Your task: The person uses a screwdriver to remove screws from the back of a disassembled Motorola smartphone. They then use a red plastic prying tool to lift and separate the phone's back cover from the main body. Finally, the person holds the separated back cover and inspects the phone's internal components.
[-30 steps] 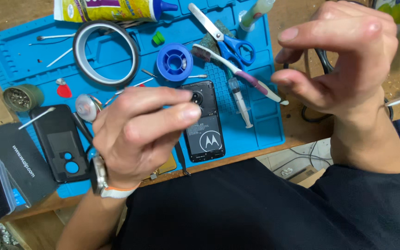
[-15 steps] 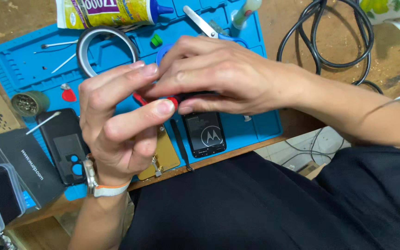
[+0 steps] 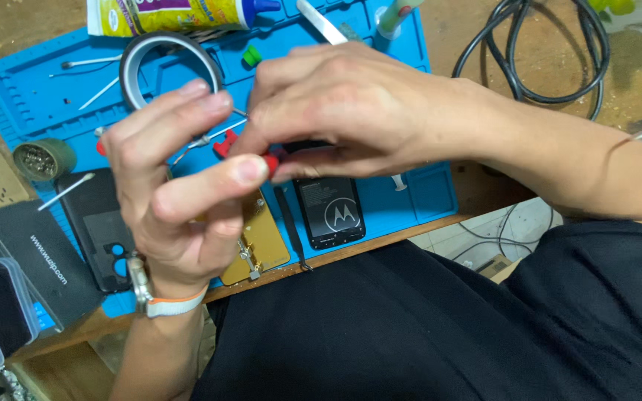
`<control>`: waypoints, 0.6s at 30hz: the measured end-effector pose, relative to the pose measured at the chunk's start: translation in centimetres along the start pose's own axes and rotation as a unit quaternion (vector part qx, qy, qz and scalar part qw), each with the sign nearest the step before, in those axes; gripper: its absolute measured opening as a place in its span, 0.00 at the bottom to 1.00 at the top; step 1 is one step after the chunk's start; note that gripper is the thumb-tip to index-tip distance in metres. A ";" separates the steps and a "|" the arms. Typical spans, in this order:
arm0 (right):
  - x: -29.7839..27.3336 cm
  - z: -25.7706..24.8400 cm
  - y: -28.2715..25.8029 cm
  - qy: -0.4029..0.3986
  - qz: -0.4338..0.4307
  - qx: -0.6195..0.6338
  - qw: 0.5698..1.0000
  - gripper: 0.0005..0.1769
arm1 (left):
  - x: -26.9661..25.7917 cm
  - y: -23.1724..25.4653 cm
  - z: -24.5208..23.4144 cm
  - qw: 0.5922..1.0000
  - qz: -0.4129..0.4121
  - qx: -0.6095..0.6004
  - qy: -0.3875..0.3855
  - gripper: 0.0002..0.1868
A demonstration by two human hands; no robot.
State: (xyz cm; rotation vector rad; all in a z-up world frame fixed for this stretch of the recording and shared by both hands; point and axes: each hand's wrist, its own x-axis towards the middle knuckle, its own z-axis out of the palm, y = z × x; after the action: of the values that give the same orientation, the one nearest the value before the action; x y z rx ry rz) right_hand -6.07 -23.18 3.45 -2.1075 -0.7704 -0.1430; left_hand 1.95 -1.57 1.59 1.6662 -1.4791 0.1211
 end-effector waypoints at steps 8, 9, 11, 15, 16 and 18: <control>0.2 0.6 -0.2 0.060 0.012 -0.038 0.997 0.19 | 0.0 -0.1 0.0 1.000 -0.006 0.014 -0.004 0.09; 0.2 -0.1 -0.6 -0.012 0.008 0.019 1.000 0.25 | -0.1 0.0 0.1 1.000 -0.012 0.014 -0.009 0.08; 0.1 0.6 0.1 0.010 0.001 -0.020 1.000 0.19 | 0.0 -0.1 0.2 1.000 -0.010 0.003 -0.007 0.10; 0.0 2.7 0.9 0.126 -0.005 -0.163 0.979 0.21 | 0.2 0.2 0.1 0.999 -0.022 0.042 0.007 0.08; 0.2 2.1 0.5 0.124 -0.007 -0.168 0.978 0.21 | 0.2 0.4 0.0 0.999 -0.018 0.042 0.011 0.08; 0.6 0.9 -0.5 0.028 0.002 -0.115 0.993 0.27 | 0.2 0.6 0.0 0.999 -0.029 0.041 0.009 0.11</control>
State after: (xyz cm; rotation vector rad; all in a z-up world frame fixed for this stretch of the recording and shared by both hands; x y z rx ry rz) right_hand -6.03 -21.99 3.45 -2.3117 -0.7456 -0.2989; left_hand 1.50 -1.60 2.03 1.7676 -1.4282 0.1677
